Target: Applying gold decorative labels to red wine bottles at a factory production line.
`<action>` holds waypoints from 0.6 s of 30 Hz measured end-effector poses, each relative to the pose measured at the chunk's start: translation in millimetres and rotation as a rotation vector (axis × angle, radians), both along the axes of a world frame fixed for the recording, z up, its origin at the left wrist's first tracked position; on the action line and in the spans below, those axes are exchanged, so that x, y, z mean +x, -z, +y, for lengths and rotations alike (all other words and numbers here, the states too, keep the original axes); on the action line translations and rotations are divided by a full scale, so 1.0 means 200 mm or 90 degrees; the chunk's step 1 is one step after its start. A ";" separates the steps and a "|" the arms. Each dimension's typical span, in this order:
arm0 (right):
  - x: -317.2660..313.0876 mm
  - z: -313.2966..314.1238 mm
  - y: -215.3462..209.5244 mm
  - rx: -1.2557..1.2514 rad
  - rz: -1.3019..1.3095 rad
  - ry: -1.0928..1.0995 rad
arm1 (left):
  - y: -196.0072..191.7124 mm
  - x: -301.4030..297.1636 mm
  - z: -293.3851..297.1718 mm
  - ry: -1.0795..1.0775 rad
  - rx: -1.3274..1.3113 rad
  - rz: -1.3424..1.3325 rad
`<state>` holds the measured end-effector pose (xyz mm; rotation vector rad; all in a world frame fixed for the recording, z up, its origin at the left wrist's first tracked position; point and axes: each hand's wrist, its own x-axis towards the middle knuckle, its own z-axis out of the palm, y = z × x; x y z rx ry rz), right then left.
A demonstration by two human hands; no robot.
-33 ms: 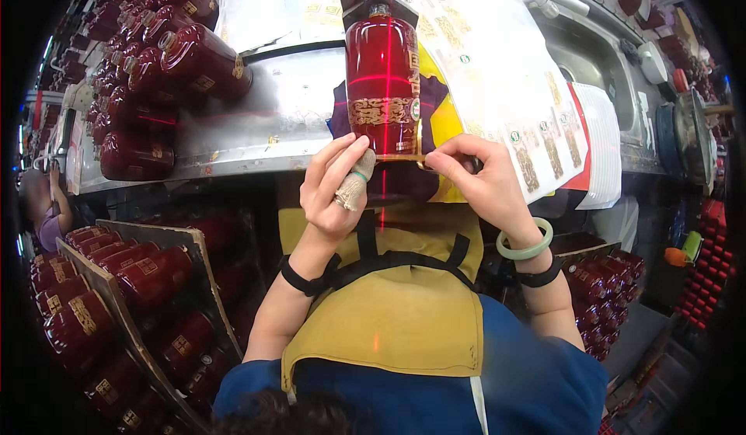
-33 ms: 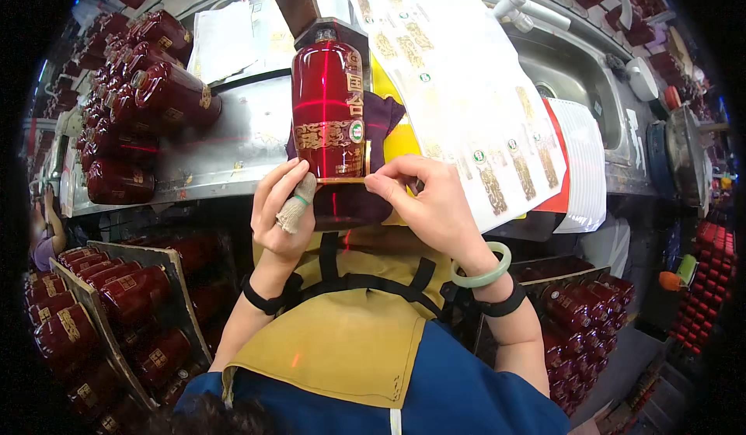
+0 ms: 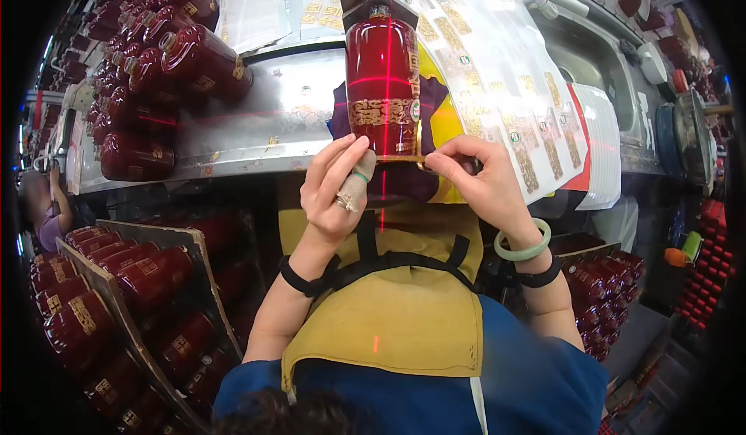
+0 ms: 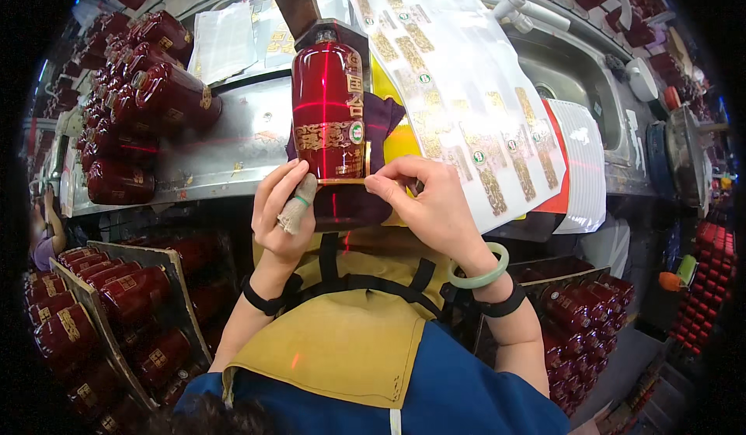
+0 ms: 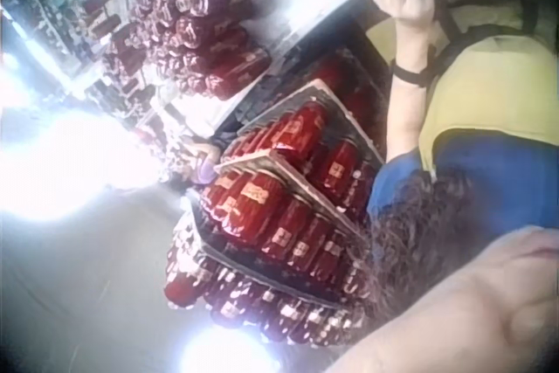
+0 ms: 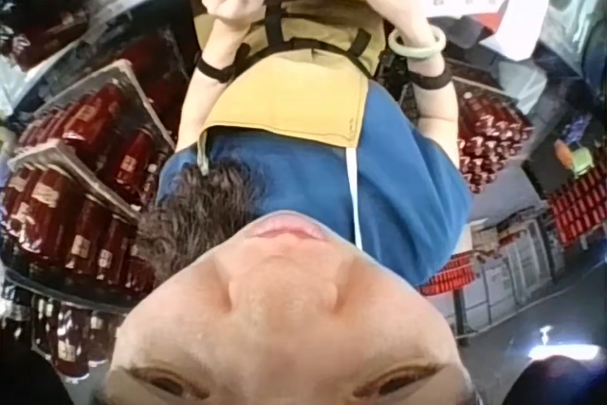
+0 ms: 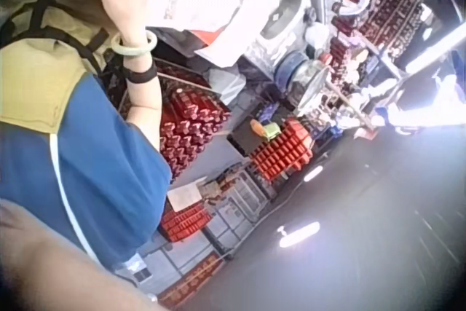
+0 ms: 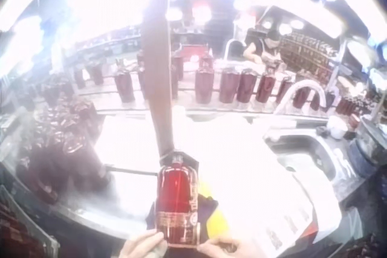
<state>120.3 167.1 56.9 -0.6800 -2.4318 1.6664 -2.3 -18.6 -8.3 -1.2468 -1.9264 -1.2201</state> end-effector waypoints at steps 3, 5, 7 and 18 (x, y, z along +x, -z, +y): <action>0.00 0.00 0.00 0.003 0.007 -0.007 | 0.00 0.00 0.01 0.008 -0.004 0.033; -0.01 -0.01 0.00 0.004 0.002 0.003 | 0.00 0.04 0.03 -0.002 0.003 0.001; 0.00 0.00 0.01 0.008 0.003 0.006 | -0.03 0.05 0.05 -0.036 -0.035 0.041; 0.00 0.01 0.01 0.024 0.019 0.000 | 0.04 -0.01 0.00 -0.006 0.023 -0.020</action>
